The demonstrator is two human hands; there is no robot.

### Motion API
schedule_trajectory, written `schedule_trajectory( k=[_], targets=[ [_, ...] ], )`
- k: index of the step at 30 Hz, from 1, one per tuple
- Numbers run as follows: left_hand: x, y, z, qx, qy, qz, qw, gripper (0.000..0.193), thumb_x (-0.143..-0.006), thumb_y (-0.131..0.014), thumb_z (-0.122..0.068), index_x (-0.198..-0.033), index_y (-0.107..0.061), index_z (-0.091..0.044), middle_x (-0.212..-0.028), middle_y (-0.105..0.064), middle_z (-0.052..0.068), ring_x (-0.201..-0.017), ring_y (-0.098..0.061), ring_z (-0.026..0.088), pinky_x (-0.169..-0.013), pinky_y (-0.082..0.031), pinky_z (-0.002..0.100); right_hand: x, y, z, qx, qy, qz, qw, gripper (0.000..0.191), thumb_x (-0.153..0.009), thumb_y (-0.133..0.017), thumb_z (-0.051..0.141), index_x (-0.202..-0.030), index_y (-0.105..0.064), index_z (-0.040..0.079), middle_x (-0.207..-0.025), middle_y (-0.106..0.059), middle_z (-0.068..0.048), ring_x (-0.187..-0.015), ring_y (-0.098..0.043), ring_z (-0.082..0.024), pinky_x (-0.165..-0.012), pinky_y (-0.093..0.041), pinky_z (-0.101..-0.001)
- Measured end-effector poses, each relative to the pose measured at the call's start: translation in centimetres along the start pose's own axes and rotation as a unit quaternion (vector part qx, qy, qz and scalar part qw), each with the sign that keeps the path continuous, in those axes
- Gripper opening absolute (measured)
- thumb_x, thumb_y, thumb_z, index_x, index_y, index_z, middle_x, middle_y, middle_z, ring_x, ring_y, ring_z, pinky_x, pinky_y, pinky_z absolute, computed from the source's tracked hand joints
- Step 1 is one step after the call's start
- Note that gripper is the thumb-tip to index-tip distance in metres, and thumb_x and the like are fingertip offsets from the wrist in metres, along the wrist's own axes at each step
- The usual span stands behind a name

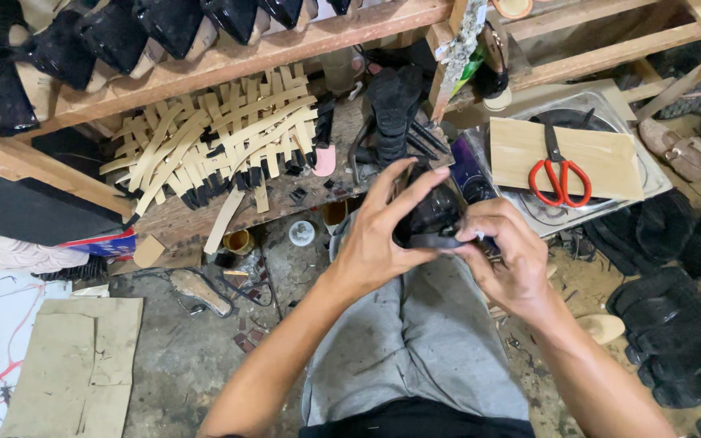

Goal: The person sits on the workshop floor and assembles a shoe: they press a cardboard-like insole into the shoe upper, fit and press a black rubber sole onto the bottom, hammer the sole edge to seat it, and trim the sole edge with a hand tool. They then work on a second shoe with a gold buckle, adjusting its insole and hammering before fitting another sole.

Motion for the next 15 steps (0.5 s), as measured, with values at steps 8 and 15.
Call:
schedule_trajectory(
  k=[8,15],
  targets=[
    [0.4,-0.6,0.6,0.037,-0.005,-0.015,0.999,0.086,-0.068,-0.091,-0.014,-0.146,-0.056,-0.019,-0.154,-0.045,0.021,-0.142,-0.054,0.040,-0.120,-0.047,0.045,-0.6,-0.7,0.4,0.031,-0.022,-0.030,0.999,0.037,-0.076,-0.089,-0.001,-0.102,-0.062,0.001,-0.099,-0.066,-0.014,-0.092,-0.067,-0.028,-0.080,-0.054,-0.0356],
    [1.1,-0.8,0.8,0.002,-0.003,-0.039,0.999,0.078,-0.070,-0.092,-0.015,-0.141,-0.061,-0.019,-0.155,-0.048,0.021,-0.140,-0.055,0.039,-0.118,-0.047,0.046,-0.9,-0.7,1.1,0.024,-0.059,-0.025,0.998,0.039,-0.075,-0.090,0.000,-0.103,-0.063,0.002,-0.099,-0.066,-0.015,-0.090,-0.067,-0.025,-0.078,-0.054,-0.0333]
  ],
)
Point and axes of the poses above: each hand's wrist, its own x-axis away from the middle knuckle, its own y-axis out of the back of the hand, z = x × y, the point moved 1 cm from there along -x, towards the middle knuckle
